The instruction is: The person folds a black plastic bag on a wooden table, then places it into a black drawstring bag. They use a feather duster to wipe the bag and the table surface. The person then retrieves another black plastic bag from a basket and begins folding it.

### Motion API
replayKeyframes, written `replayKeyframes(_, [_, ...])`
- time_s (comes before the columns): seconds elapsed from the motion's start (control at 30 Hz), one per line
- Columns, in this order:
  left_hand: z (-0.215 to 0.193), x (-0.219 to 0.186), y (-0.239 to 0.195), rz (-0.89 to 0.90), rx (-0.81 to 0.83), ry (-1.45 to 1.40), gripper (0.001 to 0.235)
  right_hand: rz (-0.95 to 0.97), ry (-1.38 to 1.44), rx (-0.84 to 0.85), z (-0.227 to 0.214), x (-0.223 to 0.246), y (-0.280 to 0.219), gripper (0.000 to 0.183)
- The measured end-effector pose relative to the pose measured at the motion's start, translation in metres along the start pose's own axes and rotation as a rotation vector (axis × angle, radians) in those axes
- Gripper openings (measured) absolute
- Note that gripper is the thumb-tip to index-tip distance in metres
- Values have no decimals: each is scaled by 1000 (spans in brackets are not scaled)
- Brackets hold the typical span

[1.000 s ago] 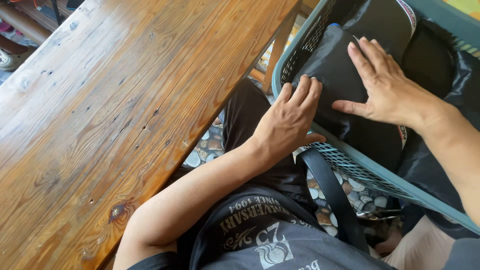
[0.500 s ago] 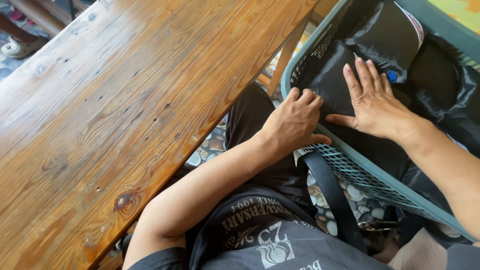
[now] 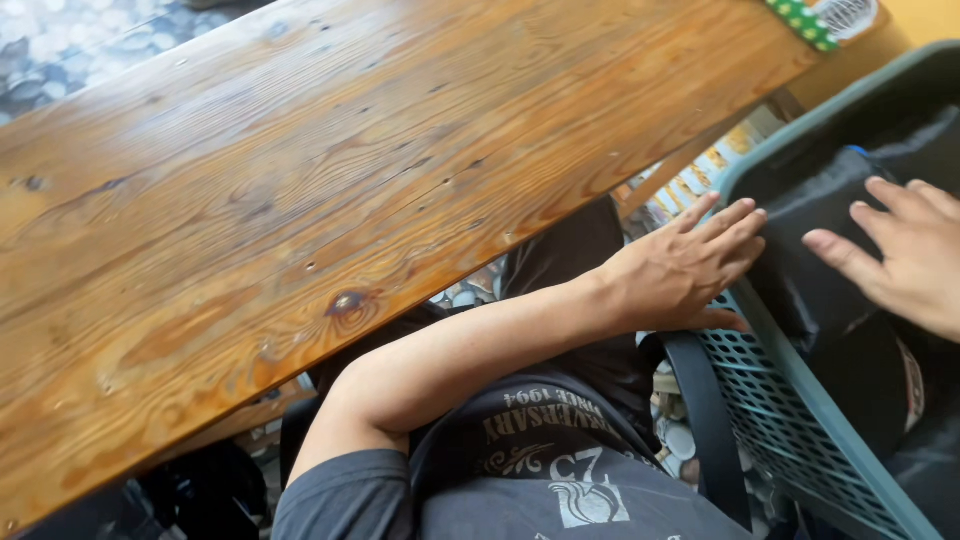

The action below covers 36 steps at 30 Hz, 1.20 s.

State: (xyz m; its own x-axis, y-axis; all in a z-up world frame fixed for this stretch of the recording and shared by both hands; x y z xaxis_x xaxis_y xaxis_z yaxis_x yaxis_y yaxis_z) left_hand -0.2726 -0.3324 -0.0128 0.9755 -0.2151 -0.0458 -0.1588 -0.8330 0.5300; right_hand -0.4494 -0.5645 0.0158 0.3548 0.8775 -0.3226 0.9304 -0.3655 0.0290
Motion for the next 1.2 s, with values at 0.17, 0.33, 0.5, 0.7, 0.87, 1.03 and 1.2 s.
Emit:
replayKeyframes(0.17, [-32, 22, -18, -87, -22, 92, 84, -310, 178, -421, -43, 30, 52, 29])
replayKeyframes(0.33, [-94, 65, -72, -207, 126, 107, 53, -263, -426, -314, -99, 118, 110, 28])
replayKeyframes(0.5, [-163, 102, -168, -437, 0, 253, 40, -519, -101, -36, -149, 237, 169, 48])
replayKeyframes(0.7, [-231, 98, -295, -826, 107, 464, 46, -900, 237, -77, -169, 375, 191, 52])
replayKeyframes(0.87, [-271, 61, -379, -987, 48, 616, 43, -1209, 428, -386, -172, 465, 167, 43])
replayKeyframes(1.03, [-312, 22, -440, -1062, -143, 629, 36, -1338, 508, -455, -192, 534, 132, 31])
replayKeyframes(1.2, [-347, -20, -485, -1143, -342, 732, 27, -1453, 641, -418, -206, 595, 99, 20])
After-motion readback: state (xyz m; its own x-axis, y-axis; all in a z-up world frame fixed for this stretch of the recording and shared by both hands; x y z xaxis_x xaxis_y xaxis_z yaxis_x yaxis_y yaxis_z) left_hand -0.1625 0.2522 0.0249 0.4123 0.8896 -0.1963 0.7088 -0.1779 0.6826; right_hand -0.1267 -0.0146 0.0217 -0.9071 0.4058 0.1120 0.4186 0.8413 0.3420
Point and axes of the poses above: each hand's wrist, its own y-axis towards the middle knuckle, its own z-axis out of the palm, x = y × z, the point moved 2 cm from there along y, towards the middle knuckle
